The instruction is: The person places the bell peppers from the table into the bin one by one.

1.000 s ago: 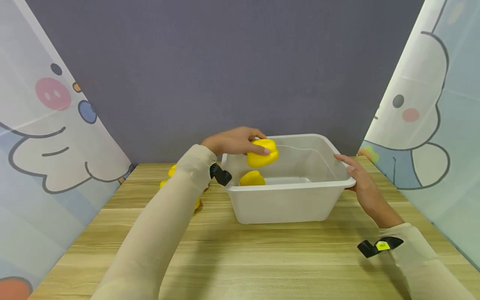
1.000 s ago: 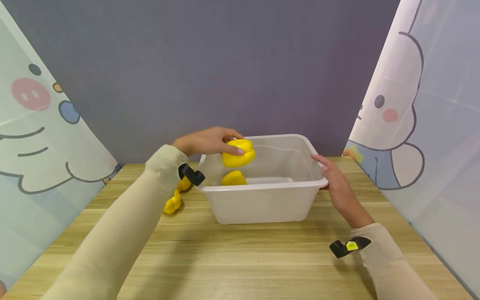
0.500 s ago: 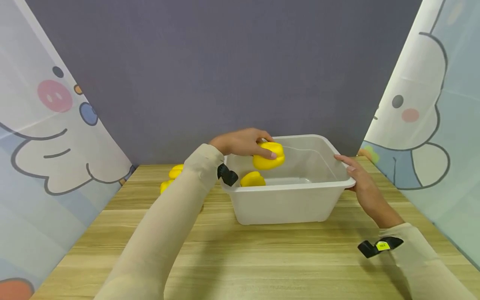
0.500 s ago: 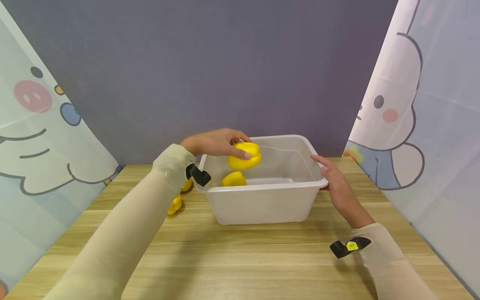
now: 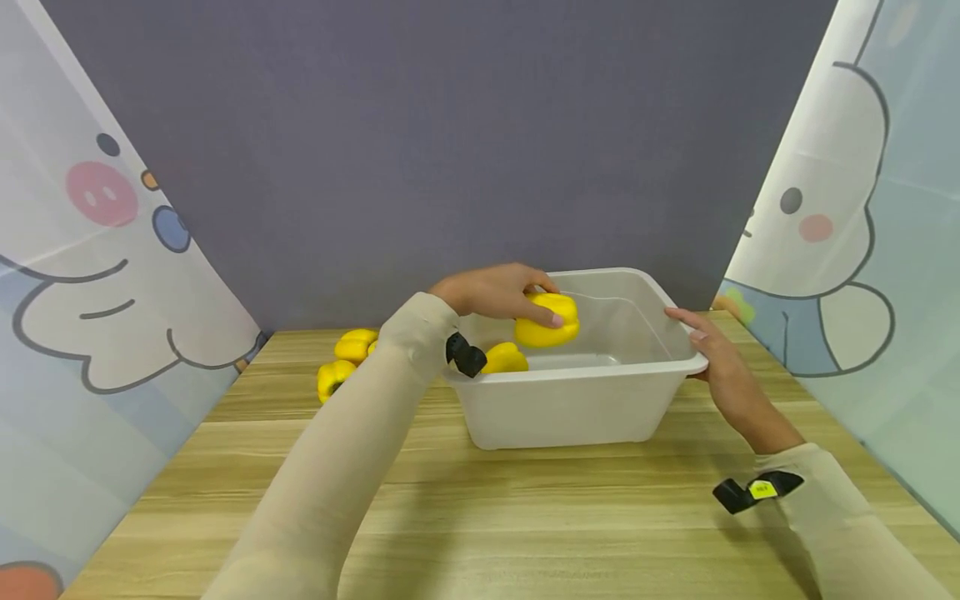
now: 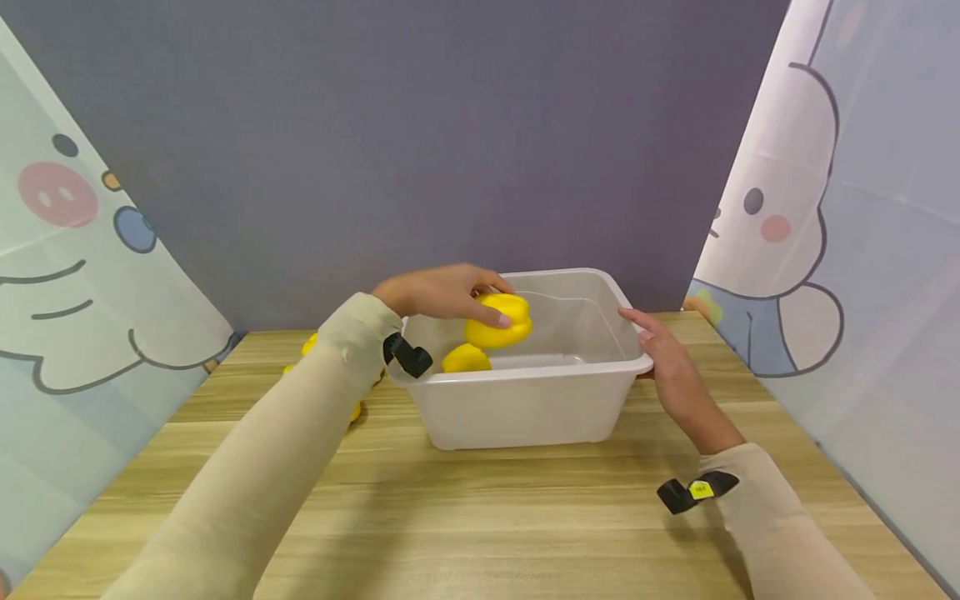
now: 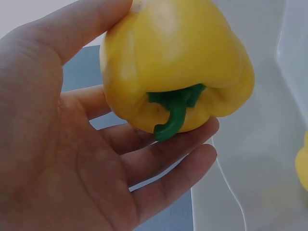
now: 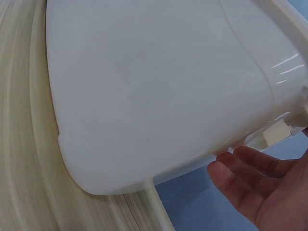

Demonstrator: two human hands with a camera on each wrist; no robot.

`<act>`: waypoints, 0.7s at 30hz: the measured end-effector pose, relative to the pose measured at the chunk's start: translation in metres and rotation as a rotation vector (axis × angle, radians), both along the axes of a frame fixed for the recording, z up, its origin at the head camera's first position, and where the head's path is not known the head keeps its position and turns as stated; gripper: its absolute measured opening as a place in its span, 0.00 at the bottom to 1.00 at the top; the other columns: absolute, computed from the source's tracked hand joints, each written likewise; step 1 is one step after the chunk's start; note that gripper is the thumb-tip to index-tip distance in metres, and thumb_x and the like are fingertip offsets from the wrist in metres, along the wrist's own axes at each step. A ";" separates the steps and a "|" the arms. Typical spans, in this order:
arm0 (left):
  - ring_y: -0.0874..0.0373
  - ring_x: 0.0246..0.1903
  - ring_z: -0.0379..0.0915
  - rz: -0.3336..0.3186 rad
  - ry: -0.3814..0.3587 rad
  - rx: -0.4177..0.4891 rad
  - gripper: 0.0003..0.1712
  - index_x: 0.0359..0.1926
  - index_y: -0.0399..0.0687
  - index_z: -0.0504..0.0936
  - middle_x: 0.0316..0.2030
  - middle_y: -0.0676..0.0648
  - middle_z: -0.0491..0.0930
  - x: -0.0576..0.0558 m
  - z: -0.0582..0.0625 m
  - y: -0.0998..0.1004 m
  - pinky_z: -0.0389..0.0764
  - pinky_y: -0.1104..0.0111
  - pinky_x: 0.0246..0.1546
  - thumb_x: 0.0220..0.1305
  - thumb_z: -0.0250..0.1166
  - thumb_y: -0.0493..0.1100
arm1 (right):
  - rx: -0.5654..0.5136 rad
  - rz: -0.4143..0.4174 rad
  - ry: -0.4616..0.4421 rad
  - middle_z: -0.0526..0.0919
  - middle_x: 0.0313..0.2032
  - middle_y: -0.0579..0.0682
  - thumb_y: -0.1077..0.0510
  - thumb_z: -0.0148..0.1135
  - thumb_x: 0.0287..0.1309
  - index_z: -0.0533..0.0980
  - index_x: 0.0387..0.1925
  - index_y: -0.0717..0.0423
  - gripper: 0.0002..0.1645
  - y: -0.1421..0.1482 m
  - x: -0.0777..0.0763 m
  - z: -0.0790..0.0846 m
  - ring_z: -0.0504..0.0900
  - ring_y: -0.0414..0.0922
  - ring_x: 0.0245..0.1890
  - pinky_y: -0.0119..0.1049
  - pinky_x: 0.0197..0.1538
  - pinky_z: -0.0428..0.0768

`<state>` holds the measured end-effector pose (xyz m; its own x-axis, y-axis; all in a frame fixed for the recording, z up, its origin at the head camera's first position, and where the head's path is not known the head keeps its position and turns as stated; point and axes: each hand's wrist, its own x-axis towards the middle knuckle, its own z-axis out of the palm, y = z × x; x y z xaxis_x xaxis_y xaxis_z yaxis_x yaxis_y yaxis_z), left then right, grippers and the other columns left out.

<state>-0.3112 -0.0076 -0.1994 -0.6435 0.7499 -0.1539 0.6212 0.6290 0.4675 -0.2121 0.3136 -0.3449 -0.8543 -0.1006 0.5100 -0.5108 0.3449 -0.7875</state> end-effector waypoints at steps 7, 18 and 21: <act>0.58 0.62 0.67 -0.024 0.000 -0.031 0.39 0.70 0.57 0.71 0.64 0.53 0.72 0.003 0.001 0.005 0.67 0.61 0.64 0.61 0.67 0.66 | 0.013 -0.009 0.004 0.71 0.57 0.45 0.51 0.31 0.81 0.61 0.74 0.55 0.28 0.000 0.000 0.000 0.77 0.39 0.44 0.30 0.38 0.80; 0.57 0.63 0.67 -0.029 -0.008 -0.052 0.40 0.71 0.55 0.70 0.65 0.53 0.71 0.003 -0.002 0.008 0.67 0.59 0.64 0.62 0.66 0.65 | -0.006 0.011 -0.010 0.71 0.57 0.45 0.51 0.31 0.81 0.62 0.74 0.53 0.29 0.000 -0.001 0.001 0.77 0.39 0.46 0.30 0.39 0.80; 0.57 0.61 0.68 -0.032 -0.004 -0.053 0.40 0.70 0.54 0.71 0.64 0.53 0.72 0.002 -0.003 0.009 0.67 0.59 0.64 0.62 0.67 0.65 | -0.011 0.009 -0.008 0.71 0.57 0.45 0.51 0.31 0.81 0.62 0.74 0.53 0.28 0.000 -0.001 0.001 0.77 0.40 0.46 0.29 0.39 0.80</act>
<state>-0.3093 0.0017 -0.2024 -0.6189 0.7605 -0.1964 0.6395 0.6330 0.4362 -0.2131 0.3138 -0.3441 -0.8572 -0.1028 0.5046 -0.5078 0.3316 -0.7951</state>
